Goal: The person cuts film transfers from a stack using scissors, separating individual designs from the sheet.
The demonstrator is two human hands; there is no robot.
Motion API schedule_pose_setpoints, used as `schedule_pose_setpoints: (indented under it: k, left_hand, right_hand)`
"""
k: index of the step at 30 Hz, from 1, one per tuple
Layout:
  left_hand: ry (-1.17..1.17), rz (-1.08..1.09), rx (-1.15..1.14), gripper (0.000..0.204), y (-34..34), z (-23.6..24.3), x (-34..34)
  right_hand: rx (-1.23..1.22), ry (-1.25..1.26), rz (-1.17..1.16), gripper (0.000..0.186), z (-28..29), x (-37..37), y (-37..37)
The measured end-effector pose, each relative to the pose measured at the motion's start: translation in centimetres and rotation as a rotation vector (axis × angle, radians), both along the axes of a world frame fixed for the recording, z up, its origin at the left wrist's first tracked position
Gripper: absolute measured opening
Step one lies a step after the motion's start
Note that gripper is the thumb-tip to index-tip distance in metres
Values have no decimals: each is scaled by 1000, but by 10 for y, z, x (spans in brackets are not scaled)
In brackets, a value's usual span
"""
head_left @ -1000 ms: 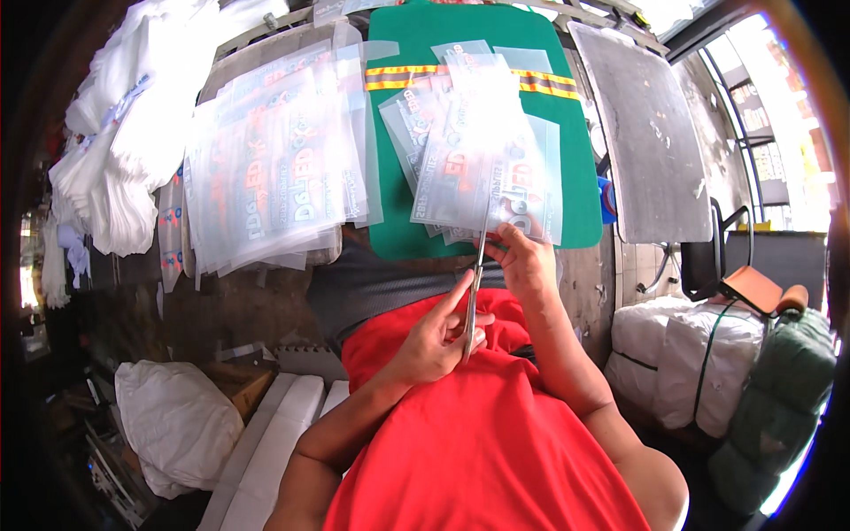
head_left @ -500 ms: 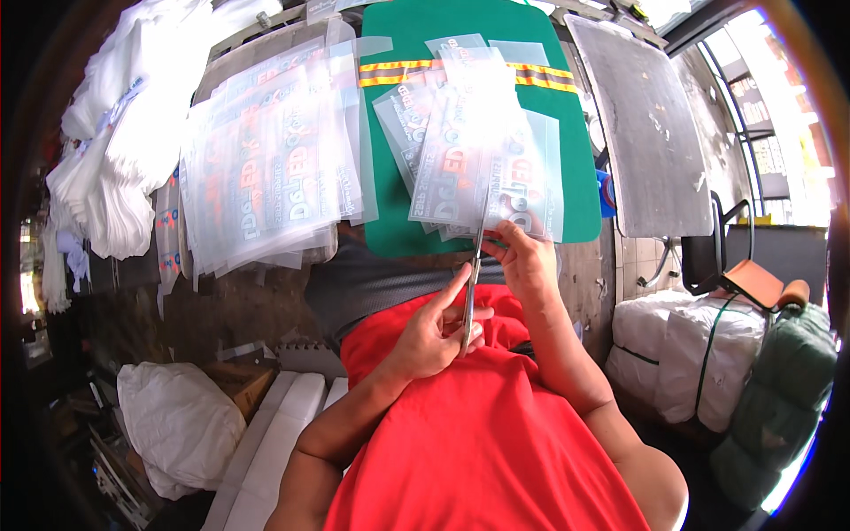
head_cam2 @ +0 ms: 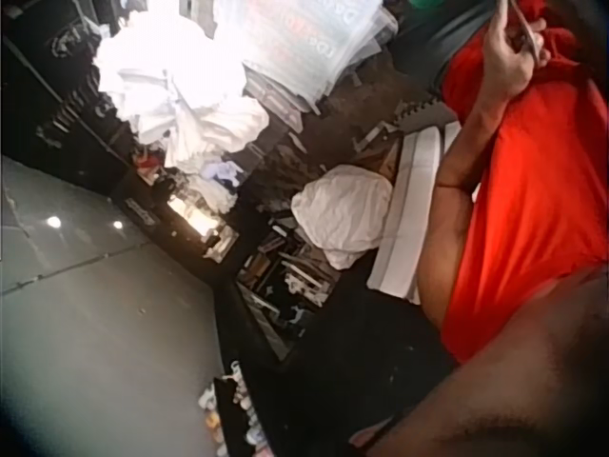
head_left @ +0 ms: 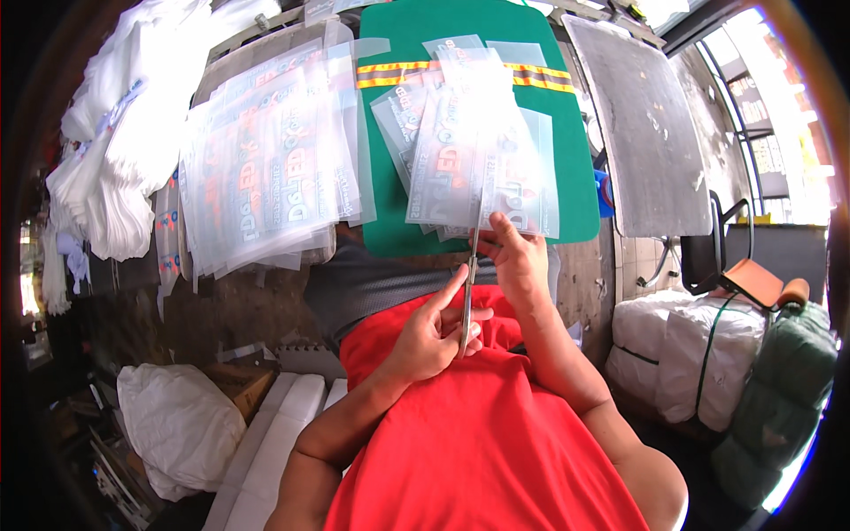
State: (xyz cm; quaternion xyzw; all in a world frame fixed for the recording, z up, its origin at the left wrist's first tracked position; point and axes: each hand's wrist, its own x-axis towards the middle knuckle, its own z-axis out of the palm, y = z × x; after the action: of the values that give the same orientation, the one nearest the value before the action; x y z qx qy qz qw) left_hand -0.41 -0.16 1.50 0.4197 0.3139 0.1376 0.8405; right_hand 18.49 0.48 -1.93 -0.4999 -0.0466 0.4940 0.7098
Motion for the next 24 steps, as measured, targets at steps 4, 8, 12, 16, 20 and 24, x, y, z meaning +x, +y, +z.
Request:
schedule_pose_setpoints:
  k: [4, 8, 12, 16, 20, 24]
  left_hand:
    - [0, -7, -1, 78, -1, 1, -1]
    - [-18, 15, 0, 78, -1, 1, 3]
    - [-31, 46, 44, 78, 0, -2, 7]
    - [-16, 43, 42, 79, 0, -3, 8]
    - [-34, 60, 24, 77, -3, -3, 10]
    - [-40, 41, 28, 76, -1, -4, 12]
  right_hand:
    - [59, -60, -12, 31, -1, 5, 4]
    - [50, -99, 35, 30, -10, 4, -1]
    - [8, -153, 44, 29, -10, -1, -6]
    - [35, -149, 34, 28, -11, -2, -6]
    - [43, -186, 12, 25, -13, -5, -8]
    - [-27, -193, 21, 22, -14, -3, -14]
